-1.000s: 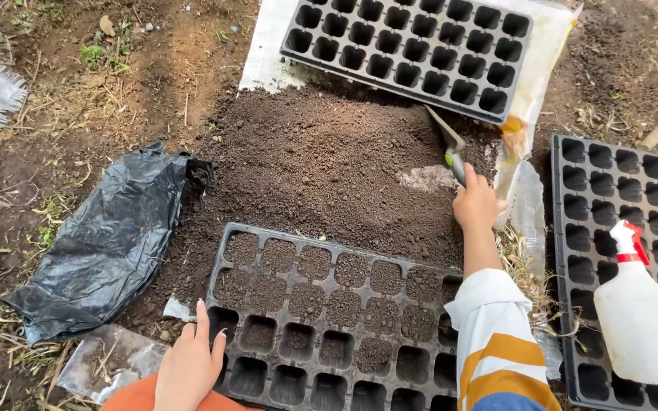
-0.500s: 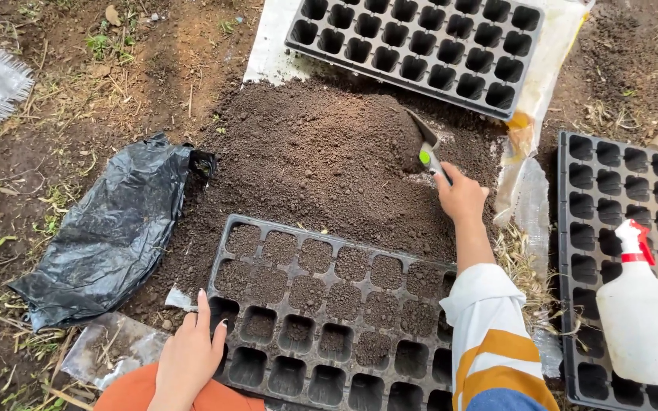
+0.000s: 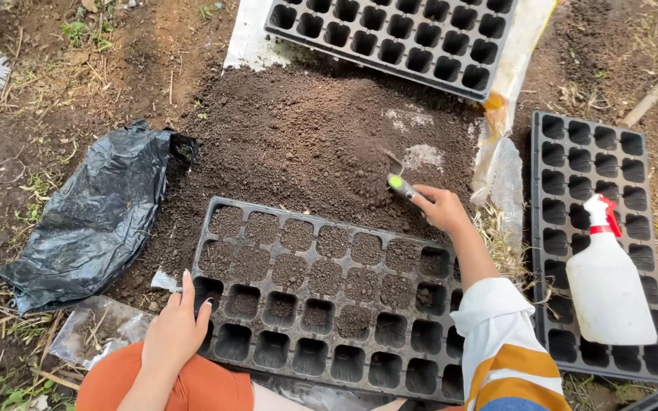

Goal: The person sits cross-legged on the ground and uses a small trowel to scoop soil from a large pile. They systematically fill the individual cells of a black plastic seed tray with the soil, leveling the surface in each compartment.

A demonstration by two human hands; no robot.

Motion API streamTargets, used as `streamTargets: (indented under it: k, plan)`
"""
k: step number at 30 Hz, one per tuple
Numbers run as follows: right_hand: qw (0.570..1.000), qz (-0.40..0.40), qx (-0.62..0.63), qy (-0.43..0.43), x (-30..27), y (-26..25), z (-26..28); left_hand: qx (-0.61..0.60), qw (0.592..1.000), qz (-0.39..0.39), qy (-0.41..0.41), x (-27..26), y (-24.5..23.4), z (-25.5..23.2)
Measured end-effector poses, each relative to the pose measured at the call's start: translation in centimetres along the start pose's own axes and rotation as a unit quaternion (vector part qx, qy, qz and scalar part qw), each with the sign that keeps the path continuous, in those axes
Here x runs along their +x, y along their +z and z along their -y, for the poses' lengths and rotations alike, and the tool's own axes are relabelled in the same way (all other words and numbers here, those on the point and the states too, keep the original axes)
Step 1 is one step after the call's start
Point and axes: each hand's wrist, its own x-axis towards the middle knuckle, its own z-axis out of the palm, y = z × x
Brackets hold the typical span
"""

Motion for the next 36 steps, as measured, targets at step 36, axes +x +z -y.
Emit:
streamTargets:
  k: [36]
  plan:
    - [0.899, -0.286, 0.324, 0.075, -32.2, 7.4, -11.4, -0.014, 0.999, -0.033, 0.030, -1.5, 0.3, 0.9]
